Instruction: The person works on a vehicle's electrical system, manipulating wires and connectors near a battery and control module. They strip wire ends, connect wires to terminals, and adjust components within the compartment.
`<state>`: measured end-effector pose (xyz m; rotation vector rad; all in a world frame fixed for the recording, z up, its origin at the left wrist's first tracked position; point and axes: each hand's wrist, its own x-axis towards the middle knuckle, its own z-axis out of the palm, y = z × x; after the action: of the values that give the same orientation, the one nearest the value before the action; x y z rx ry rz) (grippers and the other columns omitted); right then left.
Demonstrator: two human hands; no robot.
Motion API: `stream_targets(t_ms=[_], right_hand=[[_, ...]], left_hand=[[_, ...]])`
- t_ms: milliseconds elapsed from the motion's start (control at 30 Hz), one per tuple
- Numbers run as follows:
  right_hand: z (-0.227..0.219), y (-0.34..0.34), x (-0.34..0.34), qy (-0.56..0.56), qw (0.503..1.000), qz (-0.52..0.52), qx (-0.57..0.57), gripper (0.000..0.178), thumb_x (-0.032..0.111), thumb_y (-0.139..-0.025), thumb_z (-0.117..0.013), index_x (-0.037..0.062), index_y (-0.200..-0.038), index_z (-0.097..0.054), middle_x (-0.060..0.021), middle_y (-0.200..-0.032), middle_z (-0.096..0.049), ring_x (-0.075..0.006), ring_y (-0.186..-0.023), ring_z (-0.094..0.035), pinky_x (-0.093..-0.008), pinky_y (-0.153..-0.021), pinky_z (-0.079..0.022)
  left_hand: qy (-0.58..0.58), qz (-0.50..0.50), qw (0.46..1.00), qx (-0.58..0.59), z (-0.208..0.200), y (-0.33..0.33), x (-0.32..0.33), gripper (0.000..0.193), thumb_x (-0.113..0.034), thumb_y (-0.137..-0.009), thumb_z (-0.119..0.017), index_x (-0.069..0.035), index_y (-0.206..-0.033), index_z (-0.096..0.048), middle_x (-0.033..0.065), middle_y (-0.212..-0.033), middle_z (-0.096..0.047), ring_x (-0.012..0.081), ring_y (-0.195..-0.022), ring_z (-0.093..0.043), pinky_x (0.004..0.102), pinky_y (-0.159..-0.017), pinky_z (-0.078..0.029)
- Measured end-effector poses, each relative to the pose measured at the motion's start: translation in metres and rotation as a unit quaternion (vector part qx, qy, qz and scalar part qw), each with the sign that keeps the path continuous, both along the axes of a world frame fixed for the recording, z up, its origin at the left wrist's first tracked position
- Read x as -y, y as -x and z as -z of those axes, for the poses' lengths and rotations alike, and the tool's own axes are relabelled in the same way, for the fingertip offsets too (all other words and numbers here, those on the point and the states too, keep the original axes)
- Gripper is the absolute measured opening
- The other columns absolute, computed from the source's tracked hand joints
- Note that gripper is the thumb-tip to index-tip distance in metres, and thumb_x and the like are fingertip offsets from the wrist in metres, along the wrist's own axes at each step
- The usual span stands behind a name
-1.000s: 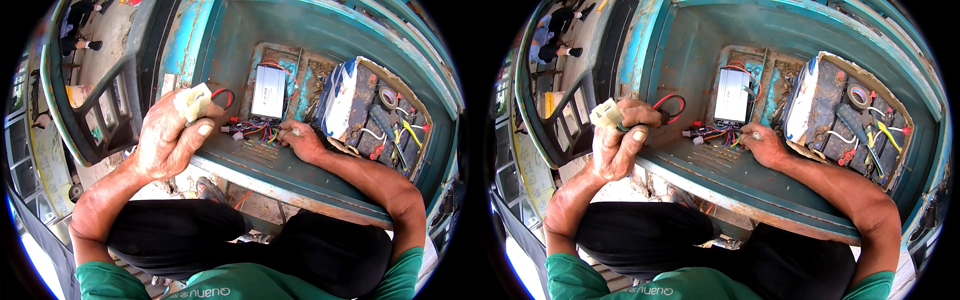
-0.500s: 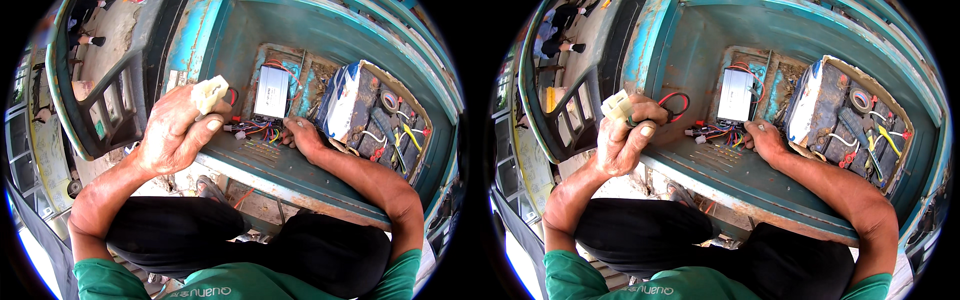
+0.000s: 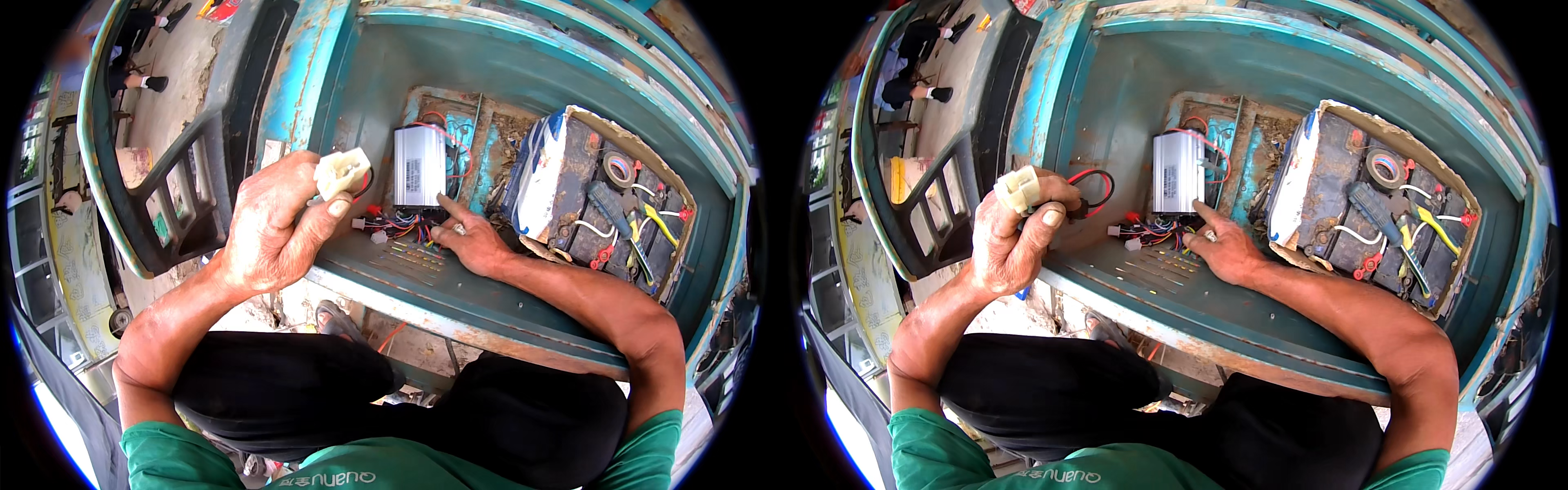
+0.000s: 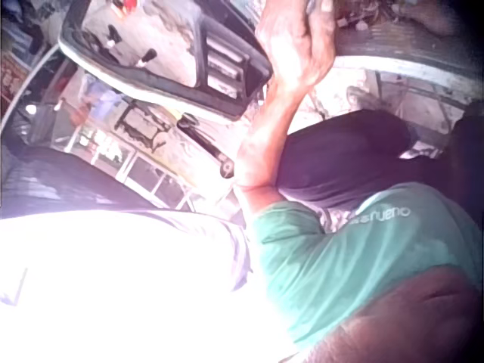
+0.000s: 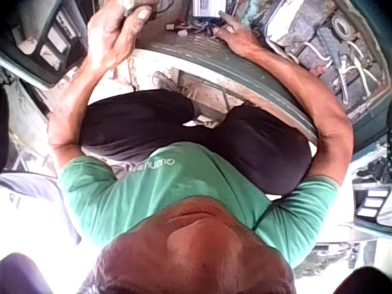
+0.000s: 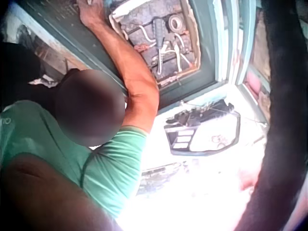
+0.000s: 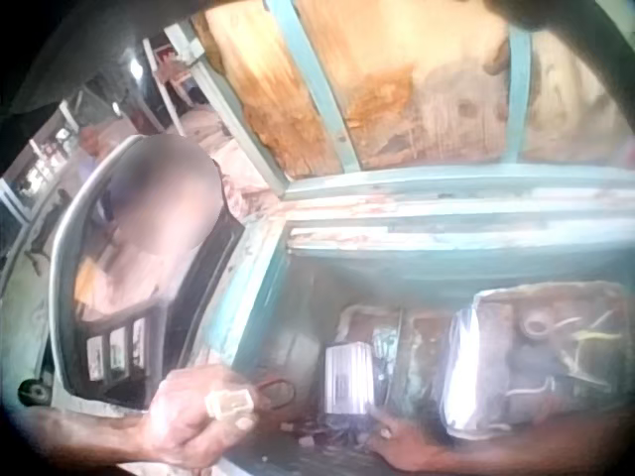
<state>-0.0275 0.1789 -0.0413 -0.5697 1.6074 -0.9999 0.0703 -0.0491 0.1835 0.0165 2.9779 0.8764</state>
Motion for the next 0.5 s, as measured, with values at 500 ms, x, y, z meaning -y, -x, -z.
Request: stream_targets(t_ms=[500], right_hand=[[0.006,-0.004,-0.003,0.009,0.999,-0.026,-0.042,0.086,0.036,-0.09,-0.066,0.0004,-0.158,-0.026,-0.02,-0.116,-0.064,-0.0337,-0.109,-0.062,-0.0399,-0.099,-0.047]], left_hand=[[0.02,-0.216,0.972,0.093,0.038,0.094,-0.031,0.029,-0.019,-0.097,-0.062,0.002,-0.118,-0.061,0.0133,-0.09,-0.068,0.0244,-0.088,-0.066,0.0379,-0.084,-0.051]])
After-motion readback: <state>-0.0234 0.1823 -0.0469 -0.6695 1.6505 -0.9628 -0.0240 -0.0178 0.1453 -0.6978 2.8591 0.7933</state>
